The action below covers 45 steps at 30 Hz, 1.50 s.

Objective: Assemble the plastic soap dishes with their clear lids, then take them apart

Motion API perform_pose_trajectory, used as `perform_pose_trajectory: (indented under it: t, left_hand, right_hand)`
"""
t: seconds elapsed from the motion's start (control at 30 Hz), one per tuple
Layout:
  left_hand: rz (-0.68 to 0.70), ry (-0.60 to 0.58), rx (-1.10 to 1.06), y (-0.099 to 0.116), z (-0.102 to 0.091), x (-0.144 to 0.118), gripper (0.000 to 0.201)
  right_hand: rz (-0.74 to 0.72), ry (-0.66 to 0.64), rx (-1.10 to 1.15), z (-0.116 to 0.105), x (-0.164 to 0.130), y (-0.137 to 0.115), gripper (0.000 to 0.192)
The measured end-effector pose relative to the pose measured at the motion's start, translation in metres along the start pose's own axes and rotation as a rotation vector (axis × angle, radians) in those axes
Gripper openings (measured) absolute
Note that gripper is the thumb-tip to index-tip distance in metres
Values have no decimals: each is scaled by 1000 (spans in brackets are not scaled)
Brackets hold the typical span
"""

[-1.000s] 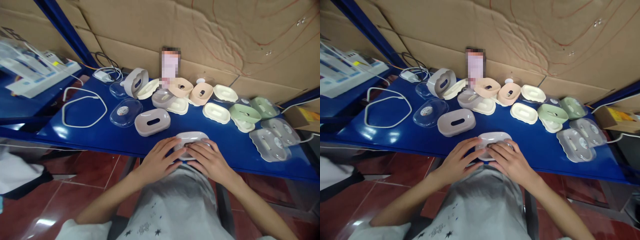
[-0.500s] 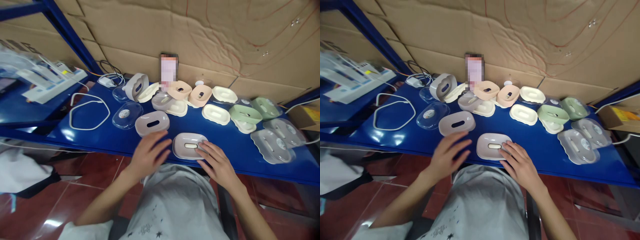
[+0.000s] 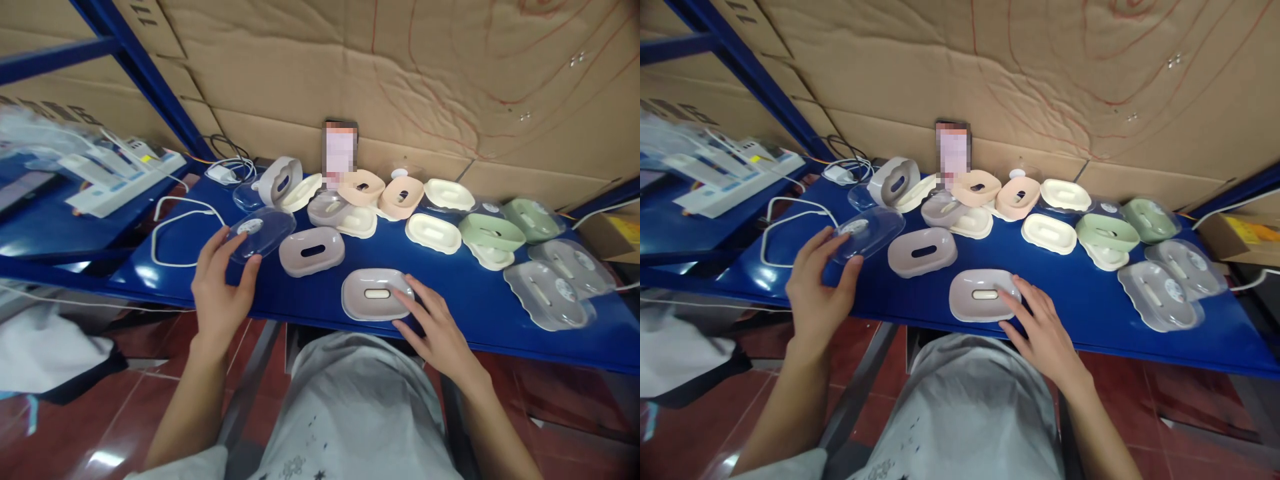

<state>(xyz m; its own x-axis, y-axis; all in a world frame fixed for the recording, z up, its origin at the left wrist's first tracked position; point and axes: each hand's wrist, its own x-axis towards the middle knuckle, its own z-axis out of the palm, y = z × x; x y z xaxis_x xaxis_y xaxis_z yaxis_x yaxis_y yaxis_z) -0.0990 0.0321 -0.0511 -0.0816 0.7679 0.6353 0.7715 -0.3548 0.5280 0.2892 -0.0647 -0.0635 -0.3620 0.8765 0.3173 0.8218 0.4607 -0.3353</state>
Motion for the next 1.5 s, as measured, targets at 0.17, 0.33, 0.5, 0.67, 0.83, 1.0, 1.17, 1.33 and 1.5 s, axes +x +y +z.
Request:
perform_pose_trajectory:
  t: [0.17, 0.33, 0.5, 0.67, 0.83, 1.0, 1.17, 1.33, 1.5]
  left_hand:
    - [359, -350, -310, 57, 8, -23, 42]
    - [513, -626, -369, 83, 40, -35, 41]
    - [476, -675, -399, 78, 53, -35, 46]
    - [495, -621, -370, 73, 60, -43, 54]
    - [474, -625, -317, 75, 59, -45, 50]
    - [474, -675, -369, 73, 56, -40, 47]
    - [429, -777, -430, 71, 54, -37, 53]
    - [369, -760, -472, 71, 52, -40, 78]
    - [321, -776, -415, 71, 53, -42, 67]
  right_hand:
    - [62, 138, 125, 2, -7, 3, 102]
    - [46, 92, 160, 0, -9, 5, 89]
    - [58, 37, 116, 1, -4, 4, 78]
    - [15, 78, 51, 3, -4, 3, 81]
    - [-2, 114, 42, 6, -9, 0, 84]
    - [23, 117, 46, 5, -10, 1, 85]
    - [61, -6, 138, 0, -6, 5, 89]
    - [39, 154, 95, -8, -12, 6, 80]
    - [202, 494, -199, -53, -28, 42, 81]
